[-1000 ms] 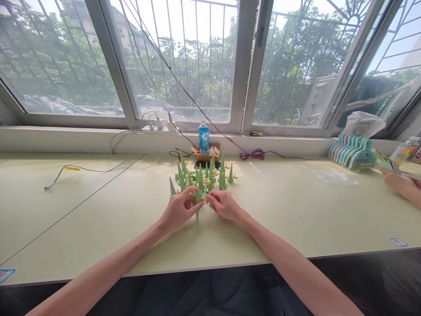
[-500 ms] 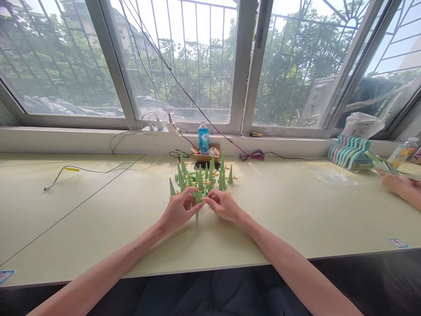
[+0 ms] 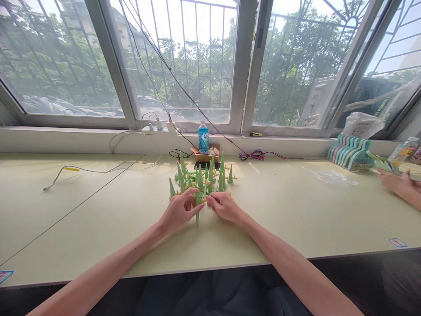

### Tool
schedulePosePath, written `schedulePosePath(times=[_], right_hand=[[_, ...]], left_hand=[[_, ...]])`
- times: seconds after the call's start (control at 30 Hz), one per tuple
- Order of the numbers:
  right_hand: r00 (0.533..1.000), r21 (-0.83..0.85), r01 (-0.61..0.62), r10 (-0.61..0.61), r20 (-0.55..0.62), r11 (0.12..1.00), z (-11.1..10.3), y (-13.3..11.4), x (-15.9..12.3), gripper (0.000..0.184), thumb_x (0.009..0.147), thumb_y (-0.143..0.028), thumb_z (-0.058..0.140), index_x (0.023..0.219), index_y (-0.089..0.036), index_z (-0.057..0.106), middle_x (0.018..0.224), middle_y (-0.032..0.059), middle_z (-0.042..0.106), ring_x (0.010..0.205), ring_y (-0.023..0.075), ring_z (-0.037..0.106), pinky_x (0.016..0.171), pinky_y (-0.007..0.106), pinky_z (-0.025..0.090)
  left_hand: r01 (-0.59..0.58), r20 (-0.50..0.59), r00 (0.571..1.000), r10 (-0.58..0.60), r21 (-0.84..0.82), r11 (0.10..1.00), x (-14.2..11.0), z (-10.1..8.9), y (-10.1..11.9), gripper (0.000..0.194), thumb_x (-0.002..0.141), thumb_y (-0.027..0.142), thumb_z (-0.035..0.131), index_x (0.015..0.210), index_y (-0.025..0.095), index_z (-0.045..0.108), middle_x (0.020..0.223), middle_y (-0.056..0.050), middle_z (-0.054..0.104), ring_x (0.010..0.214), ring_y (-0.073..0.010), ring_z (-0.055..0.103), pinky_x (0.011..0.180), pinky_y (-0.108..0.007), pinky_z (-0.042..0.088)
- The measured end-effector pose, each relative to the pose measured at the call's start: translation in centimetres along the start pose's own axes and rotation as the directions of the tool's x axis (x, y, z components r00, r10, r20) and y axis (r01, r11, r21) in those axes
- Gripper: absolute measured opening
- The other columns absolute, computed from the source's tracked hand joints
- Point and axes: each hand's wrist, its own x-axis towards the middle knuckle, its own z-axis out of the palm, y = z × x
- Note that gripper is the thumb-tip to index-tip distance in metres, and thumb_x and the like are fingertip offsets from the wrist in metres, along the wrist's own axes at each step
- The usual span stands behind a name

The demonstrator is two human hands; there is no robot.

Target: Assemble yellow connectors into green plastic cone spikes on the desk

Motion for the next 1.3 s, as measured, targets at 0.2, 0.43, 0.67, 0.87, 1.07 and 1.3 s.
schedulePosePath(times=[0.2, 0.43, 0.67, 0.87, 1.07, 1.3], right_hand=[[1.000, 0.000, -0.001, 0.001, 0.007, 1.000, 0.09, 0.15, -0.04, 0.054, 0.097, -0.059, 0.039, 0.064, -0.018, 0.052, 0.048, -0.0041, 0.042, 0.044, 0.0093, 0.038, 0.048, 0.024, 0.034], [1.000, -0.005, -0.001, 0.001, -0.017, 1.000, 0.03, -0.24, 0.00, 0.051, 0.096, -0.059, 0.040, 0.070, -0.018, 0.054, 0.051, -0.0040, 0.044, 0.045, 0.0099, 0.039, 0.049, 0.024, 0.034], [1.000, 0.069, 0.009, -0.009, 0.006, 0.998, -0.05, -0.42, -0.03, 0.037, 0.091, -0.057, 0.052, 0.089, -0.020, 0.052, 0.055, -0.0065, 0.043, 0.048, 0.0098, 0.034, 0.047, 0.023, 0.028], [1.000, 0.037, 0.009, -0.009, -0.008, 0.999, -0.02, 0.02, -0.07, 0.037, 0.091, -0.056, 0.053, 0.083, -0.020, 0.052, 0.057, -0.0056, 0.043, 0.050, 0.0101, 0.033, 0.048, 0.024, 0.027], [0.999, -0.016, 0.034, -0.035, -0.028, 0.999, -0.10, 0.25, 0.05, 0.036, 0.091, -0.053, 0.054, 0.077, -0.019, 0.055, 0.058, -0.0036, 0.043, 0.052, 0.0109, 0.034, 0.048, 0.024, 0.028], [0.998, -0.044, 0.059, -0.059, -0.016, 0.997, -0.12, -0.15, -0.05, 0.036, 0.094, -0.043, 0.050, 0.069, -0.018, 0.053, 0.058, -0.0029, 0.043, 0.054, 0.0105, 0.036, 0.050, 0.024, 0.029]], left_hand=[[-0.007, 0.006, 1.000, 0.007, -0.009, 1.000, -0.04, -0.08, 0.20, 0.031, 0.087, 0.037, 0.062, 0.112, 0.022, 0.053, 0.060, 0.008, 0.055, 0.045, -0.0078, 0.039, 0.050, -0.020, 0.037], [-0.004, -0.033, 0.999, 0.004, -0.004, 1.000, 0.00, 0.05, 0.04, 0.030, 0.086, 0.036, 0.063, 0.112, 0.023, 0.054, 0.063, 0.007, 0.056, 0.046, -0.0078, 0.040, 0.050, -0.020, 0.038], [0.012, -0.053, 0.999, -0.011, 0.018, 1.000, 0.06, -0.01, 0.14, 0.029, 0.086, 0.035, 0.063, 0.111, 0.023, 0.053, 0.063, 0.007, 0.056, 0.047, -0.0084, 0.042, 0.051, -0.021, 0.038], [0.012, -0.034, 0.999, -0.011, 0.012, 1.000, 0.05, 0.04, 0.12, 0.029, 0.087, 0.035, 0.062, 0.111, 0.022, 0.053, 0.063, 0.007, 0.055, 0.048, -0.0081, 0.041, 0.051, -0.021, 0.037], [-0.005, -0.027, 1.000, 0.005, 0.015, 1.000, -0.01, 0.08, -0.11, 0.031, 0.087, 0.038, 0.062, 0.112, 0.022, 0.054, 0.061, 0.007, 0.055, 0.046, -0.0084, 0.042, 0.050, -0.021, 0.038], [-0.011, -0.012, 1.000, 0.011, 0.014, 1.000, -0.07, 0.07, -0.04, 0.030, 0.086, 0.036, 0.063, 0.112, 0.022, 0.055, 0.059, 0.008, 0.054, 0.047, -0.0086, 0.042, 0.051, -0.021, 0.039]])
